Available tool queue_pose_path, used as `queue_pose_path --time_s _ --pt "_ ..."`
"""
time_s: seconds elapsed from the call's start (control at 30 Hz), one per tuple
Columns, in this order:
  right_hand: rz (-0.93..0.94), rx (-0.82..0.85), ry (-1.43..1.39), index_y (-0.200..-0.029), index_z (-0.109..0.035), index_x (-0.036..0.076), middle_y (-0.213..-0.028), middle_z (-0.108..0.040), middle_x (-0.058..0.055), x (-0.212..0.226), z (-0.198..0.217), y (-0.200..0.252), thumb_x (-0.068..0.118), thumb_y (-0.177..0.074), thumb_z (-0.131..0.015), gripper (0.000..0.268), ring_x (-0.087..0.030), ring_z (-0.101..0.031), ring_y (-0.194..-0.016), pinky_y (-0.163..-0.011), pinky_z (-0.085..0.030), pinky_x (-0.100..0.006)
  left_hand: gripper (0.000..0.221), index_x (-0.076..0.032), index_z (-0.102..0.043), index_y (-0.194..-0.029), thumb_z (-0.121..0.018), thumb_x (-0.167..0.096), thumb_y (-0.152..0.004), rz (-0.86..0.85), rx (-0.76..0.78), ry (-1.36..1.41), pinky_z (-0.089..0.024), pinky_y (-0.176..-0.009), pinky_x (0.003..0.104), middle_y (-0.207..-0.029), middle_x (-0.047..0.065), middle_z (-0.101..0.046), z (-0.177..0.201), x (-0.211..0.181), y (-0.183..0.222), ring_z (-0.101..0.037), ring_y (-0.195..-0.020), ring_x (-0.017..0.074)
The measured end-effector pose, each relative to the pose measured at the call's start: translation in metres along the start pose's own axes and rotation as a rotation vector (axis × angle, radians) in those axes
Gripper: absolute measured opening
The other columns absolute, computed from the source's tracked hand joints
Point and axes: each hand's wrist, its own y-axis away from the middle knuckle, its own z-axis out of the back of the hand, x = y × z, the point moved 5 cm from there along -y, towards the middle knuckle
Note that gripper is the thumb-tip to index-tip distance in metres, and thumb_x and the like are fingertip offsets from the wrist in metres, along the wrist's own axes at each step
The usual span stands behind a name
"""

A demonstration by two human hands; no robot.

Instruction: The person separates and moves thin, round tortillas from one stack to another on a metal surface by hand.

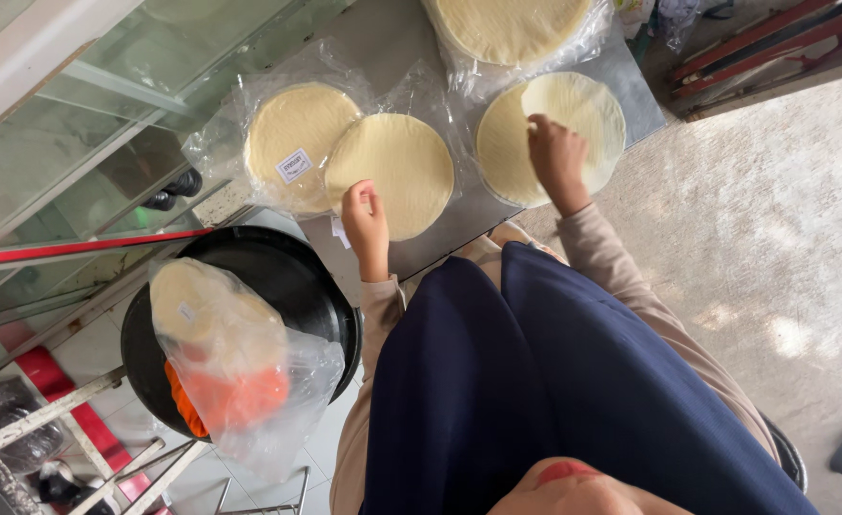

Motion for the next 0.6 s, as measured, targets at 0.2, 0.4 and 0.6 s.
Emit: queue_pose_path --time_s 0.2,0.4,0.6 --pt "0.093 -0.148 -0.153 -0.118 -0.065 0.014 -0.084 -0.073 -0.007 0.034 -0.02 0.028 0.013 -0.094 -0.07 0.024 -0.027 -0.069 -0.063 -0.051 -0.051 -0.039 0.029 -0.009 -0.061 -0.118 -0.069 -0.018 -0.092 0.059 -0.23 -0.419 -0.053 -0.084 0.043 -0.116 0.01 -0.062 0.034 0.02 0.0 -0.063 -0.108 0.0324" --pt "0.1 -0.103 -0.145 -0.123 -0.064 0.014 -0.085 -0.072 -0.008 0.044 -0.03 0.024 0.009 -0.096 -0.069 0.028 -0.028 -0.069 -0.063 -0.053 -0.051 -0.04 0.041 -0.006 -0.056 -0.129 -0.068 -0.025 -0.094 0.24 -0.147 -0.366 -0.053 -0.078 0.044 -0.113 0.006 -0.064 0.033 0.046 0.002 -0.065 -0.101 0.0285" --pt "0.133 -0.059 -0.169 -0.128 -0.062 0.012 -0.089 -0.071 -0.01 0.057 -0.029 0.019 0.012 -0.093 -0.07 0.036 -0.029 -0.07 -0.07 -0.057 -0.053 -0.041 0.023 -0.009 -0.063 -0.114 -0.066 -0.023 -0.096 0.273 -0.145 -0.295 -0.053 -0.076 0.042 -0.102 0.006 -0.067 0.029 0.06 -0.005 -0.069 -0.091 0.0258"
